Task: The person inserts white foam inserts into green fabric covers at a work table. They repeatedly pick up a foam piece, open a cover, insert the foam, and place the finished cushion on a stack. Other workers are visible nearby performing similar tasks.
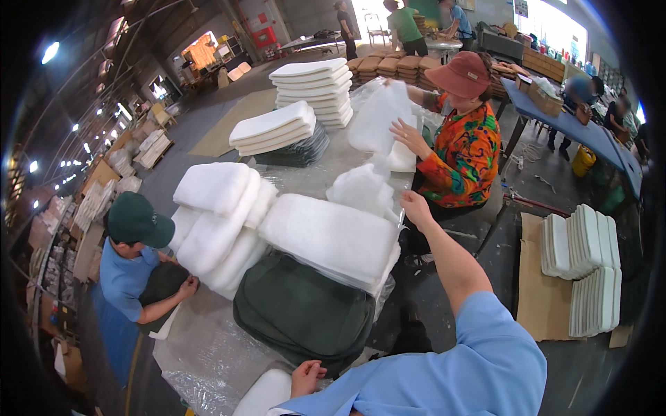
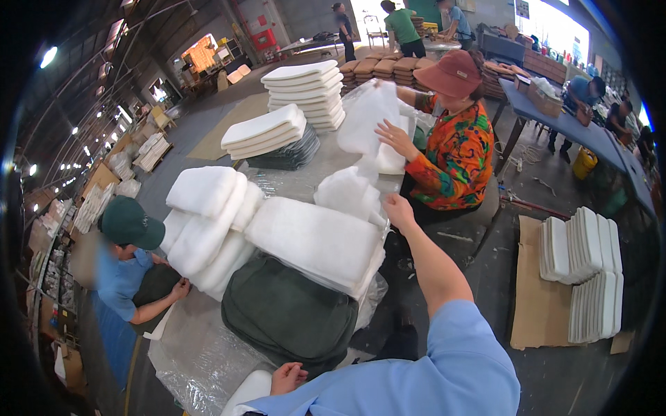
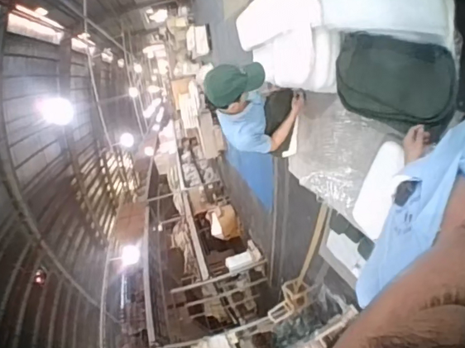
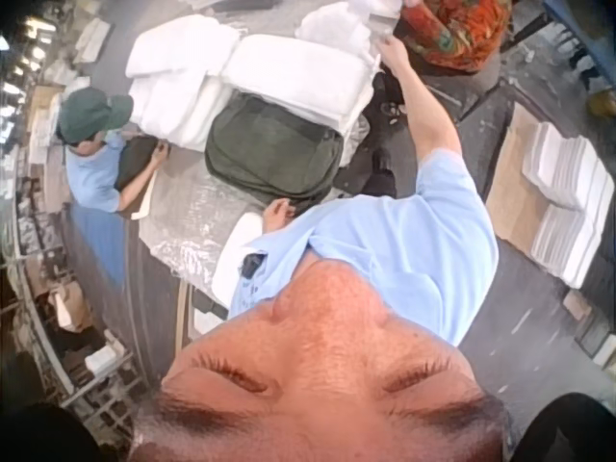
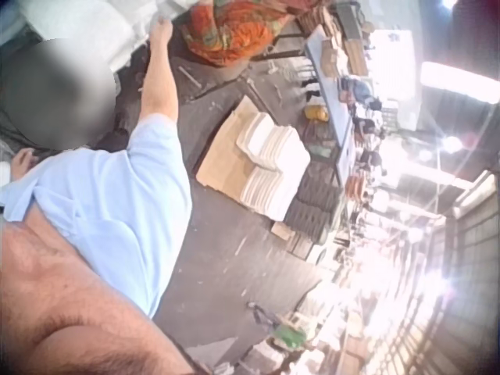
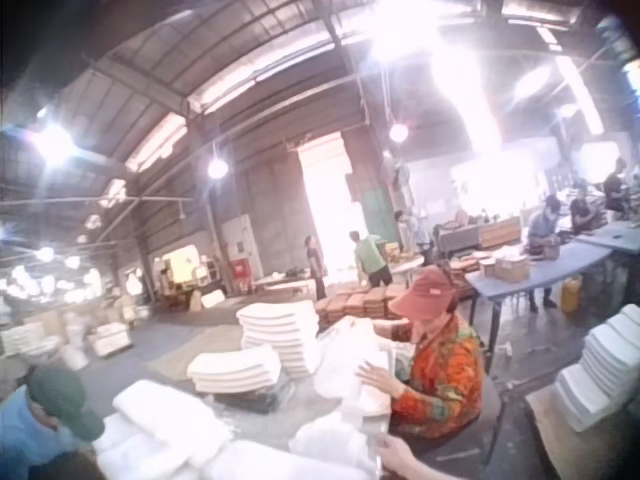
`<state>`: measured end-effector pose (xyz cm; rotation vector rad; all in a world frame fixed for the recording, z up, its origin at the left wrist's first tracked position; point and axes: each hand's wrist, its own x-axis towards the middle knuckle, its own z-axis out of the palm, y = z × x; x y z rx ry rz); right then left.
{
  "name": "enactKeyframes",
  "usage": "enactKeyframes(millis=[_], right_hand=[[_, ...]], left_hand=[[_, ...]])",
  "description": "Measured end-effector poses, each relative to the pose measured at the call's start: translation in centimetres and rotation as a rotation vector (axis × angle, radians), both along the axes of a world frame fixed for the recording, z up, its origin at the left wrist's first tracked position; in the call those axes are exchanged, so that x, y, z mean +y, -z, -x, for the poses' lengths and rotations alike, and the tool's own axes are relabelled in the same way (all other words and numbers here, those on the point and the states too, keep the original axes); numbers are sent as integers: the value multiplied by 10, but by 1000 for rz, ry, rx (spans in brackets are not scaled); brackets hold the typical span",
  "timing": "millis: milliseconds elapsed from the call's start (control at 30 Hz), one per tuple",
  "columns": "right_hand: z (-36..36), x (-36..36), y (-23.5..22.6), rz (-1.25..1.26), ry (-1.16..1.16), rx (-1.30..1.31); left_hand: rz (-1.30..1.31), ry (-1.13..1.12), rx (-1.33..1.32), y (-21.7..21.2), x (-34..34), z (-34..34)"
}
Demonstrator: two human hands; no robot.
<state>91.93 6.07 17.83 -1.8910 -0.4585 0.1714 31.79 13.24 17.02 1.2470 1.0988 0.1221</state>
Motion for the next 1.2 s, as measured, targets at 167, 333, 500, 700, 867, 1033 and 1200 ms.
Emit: enactKeyframes(millis=[167, 333, 500, 700, 867, 1033, 1200], right_hand=[[-43, 63, 14, -7, -93, 358], [-101, 92, -9, 153, -464, 344], [-97, 180, -118, -79, -840, 439], [-102, 232, -254, -395, -903, 571], [-110, 245, -314, -484, -944, 520], [-139, 250, -335, -585, -934, 446], [-185, 244, -339, -591, -759, 374]], left_hand=[[-55, -141, 67, -17, -2, -10], [-85, -213, -151, -75, 8, -106], [-339, -60, -304, -146, 35, -248], [-491, 22, -462, -173, 87, -426], [-837, -101, -343, -190, 135, -537], [-1014, -236, -190, -178, 230, -554], [-1336, -259, 81, -245, 316, -499]])
